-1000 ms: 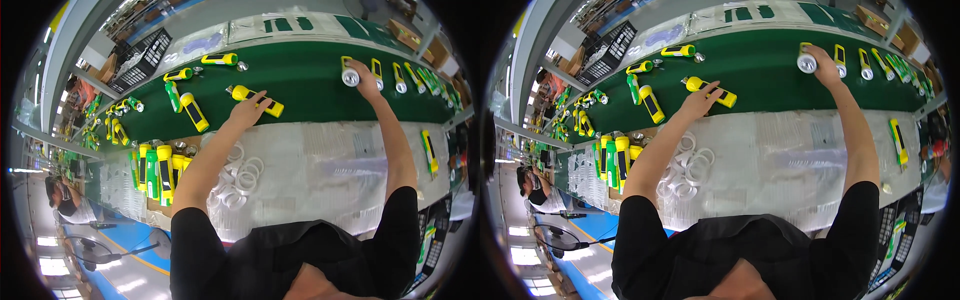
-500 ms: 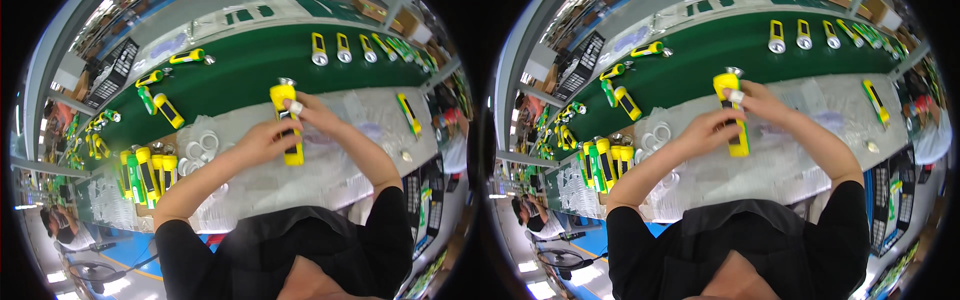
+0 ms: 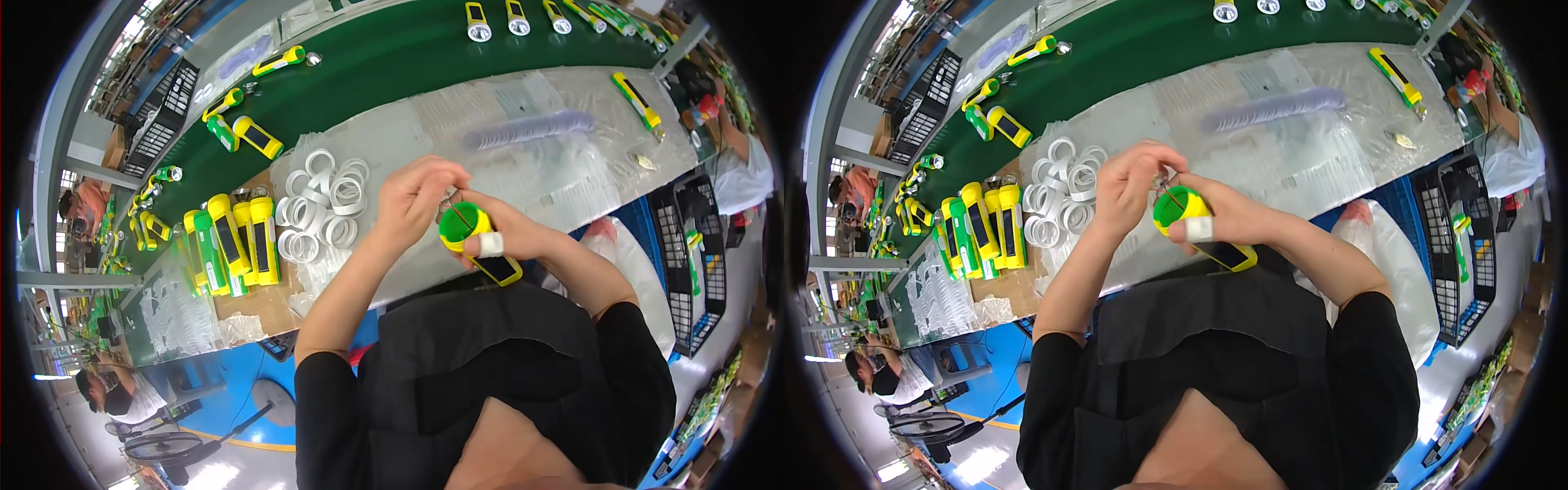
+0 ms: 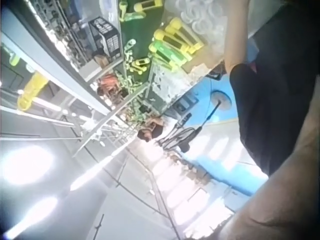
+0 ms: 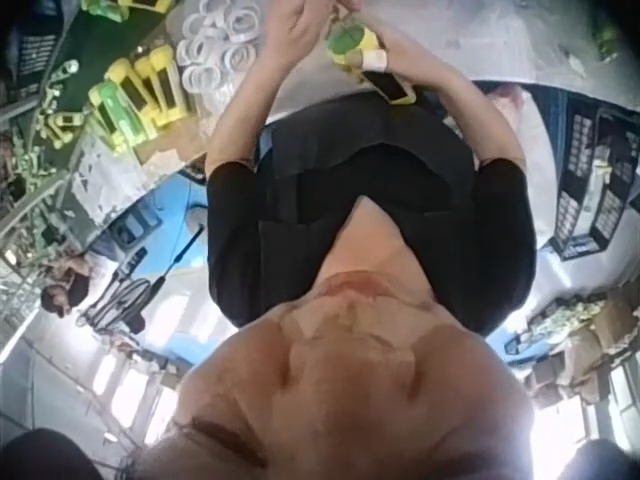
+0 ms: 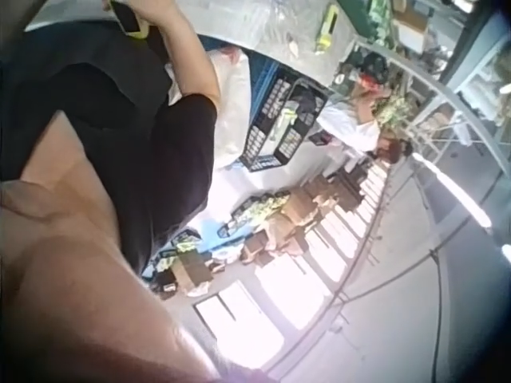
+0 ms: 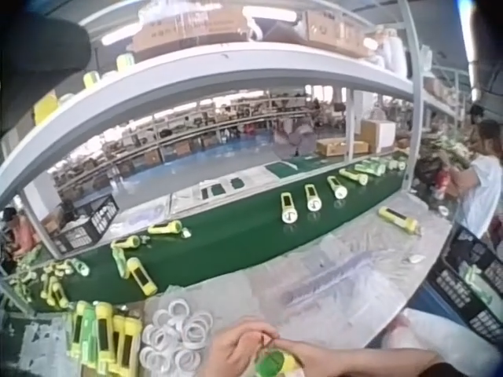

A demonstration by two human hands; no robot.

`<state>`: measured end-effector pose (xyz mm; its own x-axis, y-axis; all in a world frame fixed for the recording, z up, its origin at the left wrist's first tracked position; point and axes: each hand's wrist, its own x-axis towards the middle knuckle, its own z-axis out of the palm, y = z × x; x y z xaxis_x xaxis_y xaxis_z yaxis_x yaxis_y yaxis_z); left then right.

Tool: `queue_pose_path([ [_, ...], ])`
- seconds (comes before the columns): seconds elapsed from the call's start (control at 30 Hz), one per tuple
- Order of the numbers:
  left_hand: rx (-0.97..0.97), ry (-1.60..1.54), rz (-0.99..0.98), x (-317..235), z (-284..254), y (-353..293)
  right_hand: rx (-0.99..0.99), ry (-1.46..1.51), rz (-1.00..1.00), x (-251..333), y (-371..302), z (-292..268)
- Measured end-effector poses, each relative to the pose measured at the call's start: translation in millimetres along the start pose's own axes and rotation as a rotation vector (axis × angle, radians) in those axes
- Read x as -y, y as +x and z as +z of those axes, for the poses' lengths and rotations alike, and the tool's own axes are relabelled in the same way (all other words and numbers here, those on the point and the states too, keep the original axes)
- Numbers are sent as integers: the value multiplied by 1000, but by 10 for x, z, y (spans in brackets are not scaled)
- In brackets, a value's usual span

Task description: Assemble handheld flashlights by attaching the head and lens components to the body.

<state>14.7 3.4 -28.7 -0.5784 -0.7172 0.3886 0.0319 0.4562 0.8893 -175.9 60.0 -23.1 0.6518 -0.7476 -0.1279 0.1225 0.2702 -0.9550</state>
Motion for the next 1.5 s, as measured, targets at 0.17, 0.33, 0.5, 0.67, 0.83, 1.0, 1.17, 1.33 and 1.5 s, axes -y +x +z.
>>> queue_pose_path([
  [0.17, -161, 153, 225, -93, 167, -108, -191, -21, -136, -69, 17, 142],
  [0.33, 1, 594, 361, -126, 221, -60, -144, 10, -131, -238, -59, 119],
  [0.5, -18, 276, 388, -20, 447, 104, -395, 56, -248, -284, -110, 46],
  [0.67, -257, 297, 129, 657, 427, 427, -515, 277, -286, -213, -203, -138],
  [0.83, -81, 777, 53, 1148, 323, 606, -571, 209, -293, -213, -301, -286],
  [1.0, -128, 578, 9, 1092, 199, 504, -552, 202, -288, -222, -276, -257],
  [1.17, -186, 213, -59, 351, 241, 336, -514, 208, -275, -191, -199, -218],
  [1.33, -68, 543, 265, -15, 220, 20, -334, 203, -306, -109, -62, -39],
  [1.5, -154, 528, 330, -64, 158, -175, -250, 128, -242, -72, 42, 88],
])
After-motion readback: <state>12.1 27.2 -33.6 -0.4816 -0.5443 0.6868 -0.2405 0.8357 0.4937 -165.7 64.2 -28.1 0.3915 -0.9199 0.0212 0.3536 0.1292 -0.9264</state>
